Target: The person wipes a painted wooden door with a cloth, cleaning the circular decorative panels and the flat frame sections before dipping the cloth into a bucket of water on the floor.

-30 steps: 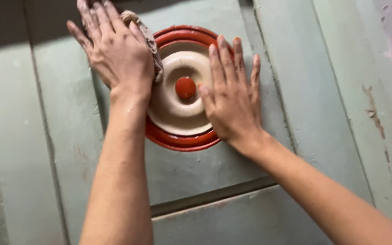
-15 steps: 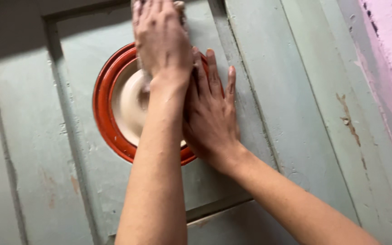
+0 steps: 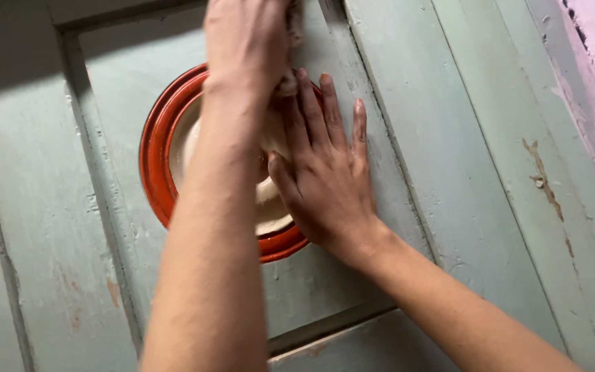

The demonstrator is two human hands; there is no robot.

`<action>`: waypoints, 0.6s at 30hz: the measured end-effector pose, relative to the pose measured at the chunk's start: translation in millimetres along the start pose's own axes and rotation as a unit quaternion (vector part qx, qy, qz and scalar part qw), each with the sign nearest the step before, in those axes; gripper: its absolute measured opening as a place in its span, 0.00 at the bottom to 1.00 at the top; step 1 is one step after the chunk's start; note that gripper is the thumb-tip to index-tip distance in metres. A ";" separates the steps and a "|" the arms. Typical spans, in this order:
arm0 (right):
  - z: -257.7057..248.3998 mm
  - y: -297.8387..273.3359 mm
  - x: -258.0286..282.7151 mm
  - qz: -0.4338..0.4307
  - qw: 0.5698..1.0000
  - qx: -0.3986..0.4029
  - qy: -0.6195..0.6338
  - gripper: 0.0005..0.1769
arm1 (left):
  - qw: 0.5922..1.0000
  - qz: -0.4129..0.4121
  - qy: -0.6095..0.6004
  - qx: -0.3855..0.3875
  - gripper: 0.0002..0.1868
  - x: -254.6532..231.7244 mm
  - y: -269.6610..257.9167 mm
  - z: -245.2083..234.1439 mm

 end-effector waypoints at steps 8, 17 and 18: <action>-5.4 -0.9 2.4 0.021 1.000 -0.001 0.017 0.42 | 0.999 0.024 0.029 -0.031 0.09 52.3 -28.1 -75.1; -6.5 -0.5 3.2 0.025 0.999 -0.012 0.027 0.43 | 0.997 0.036 0.044 -0.051 0.13 83.2 -47.4 -129.3; -6.3 -0.4 3.3 0.026 0.999 -0.013 0.028 0.43 | 0.997 0.012 0.052 -0.049 0.12 85.8 -50.1 -130.8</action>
Point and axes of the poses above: each hand's wrist, its own y-axis towards the middle knuckle, its own z-axis out of the palm, x = y × z, the point moved 2 cm from there along y, towards the middle knuckle, and after that the axes turned 15 degrees about -x, right-handed, at the moved point
